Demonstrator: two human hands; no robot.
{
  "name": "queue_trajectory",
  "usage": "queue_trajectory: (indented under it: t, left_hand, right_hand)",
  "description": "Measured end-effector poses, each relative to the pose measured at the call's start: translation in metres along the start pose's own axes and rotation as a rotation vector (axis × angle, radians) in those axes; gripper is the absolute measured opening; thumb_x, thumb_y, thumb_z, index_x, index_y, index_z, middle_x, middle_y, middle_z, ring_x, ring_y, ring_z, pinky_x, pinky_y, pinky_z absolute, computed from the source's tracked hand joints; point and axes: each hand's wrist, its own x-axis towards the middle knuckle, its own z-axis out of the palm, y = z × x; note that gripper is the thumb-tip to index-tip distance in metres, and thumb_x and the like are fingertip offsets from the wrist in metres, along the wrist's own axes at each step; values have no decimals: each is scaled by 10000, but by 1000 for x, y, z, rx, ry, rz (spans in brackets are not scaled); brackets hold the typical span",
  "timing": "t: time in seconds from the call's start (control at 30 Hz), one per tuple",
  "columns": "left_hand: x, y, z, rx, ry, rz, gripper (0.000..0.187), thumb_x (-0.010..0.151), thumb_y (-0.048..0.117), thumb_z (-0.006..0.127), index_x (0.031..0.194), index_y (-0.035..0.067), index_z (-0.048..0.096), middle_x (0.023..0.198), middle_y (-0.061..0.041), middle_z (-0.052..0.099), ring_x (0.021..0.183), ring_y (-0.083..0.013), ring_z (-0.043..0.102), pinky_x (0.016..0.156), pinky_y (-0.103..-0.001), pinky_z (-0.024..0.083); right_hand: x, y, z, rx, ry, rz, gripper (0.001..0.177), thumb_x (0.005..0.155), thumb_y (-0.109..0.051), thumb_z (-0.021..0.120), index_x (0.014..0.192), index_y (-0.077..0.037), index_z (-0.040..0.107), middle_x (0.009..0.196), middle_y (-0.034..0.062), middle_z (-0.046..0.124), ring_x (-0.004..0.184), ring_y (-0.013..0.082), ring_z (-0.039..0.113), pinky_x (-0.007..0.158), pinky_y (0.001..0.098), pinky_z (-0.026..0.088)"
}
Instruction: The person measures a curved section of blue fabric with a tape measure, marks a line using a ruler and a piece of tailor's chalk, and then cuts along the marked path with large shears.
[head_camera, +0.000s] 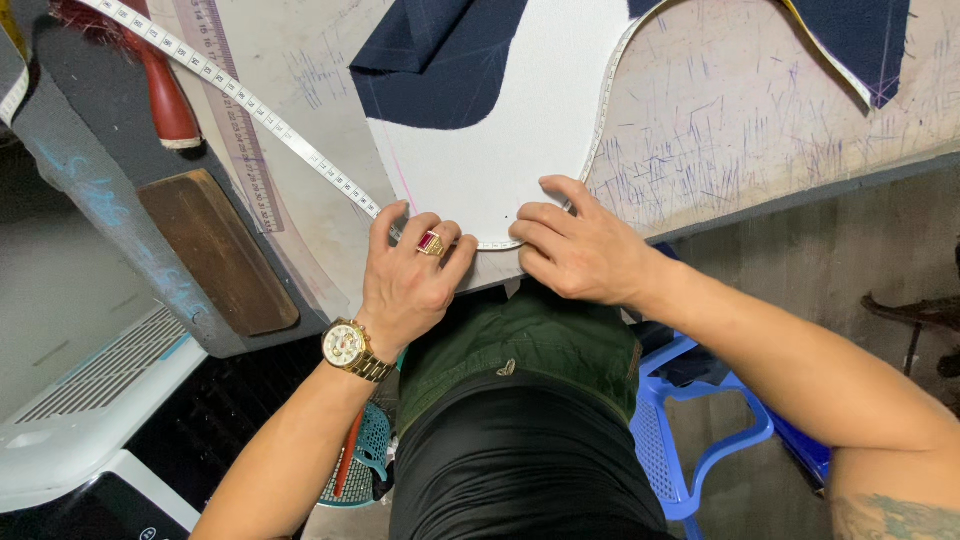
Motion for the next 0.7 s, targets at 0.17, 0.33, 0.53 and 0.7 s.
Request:
queue_trajectory:
  t: [0.17,0.33,0.53,0.7]
  left_hand:
    - [-4,-2,5,-21,1,5,142,1027,64,554,941,85,665,868,-104,591,880,-295,609,976,-579,429]
    - [-6,-3,7,-15,13,11,146,1029,63,551,946,92,667,878,-103,595,878,-294,608,968,-579,439]
    - [-5,-5,4,5,4,14,130,1021,70,574,963,111,682,878,-87,604,885,-280,610,979,-572,439]
    - [-12,-23,-16,71,-29,19,121,1023,65,606,988,117,709,896,-86,640,914,-277,626,995,-561,445]
  right_hand:
    - [6,-20,26,-50,107,94,213,1003,-18,554,806,-61,623,885,119,615,902,299,642,932,597,509]
    - [2,-28,44,-60,178,163,236,1037,-40,522,839,-53,649,876,108,616,872,288,625,932,599,503]
    - [11,-31,37,-84,207,195,254,1032,6,523,808,-47,631,858,105,607,841,282,607,958,587,491]
    - [8,-34,40,-113,225,207,267,1037,-2,513,810,-51,643,855,103,608,841,280,608,961,586,493]
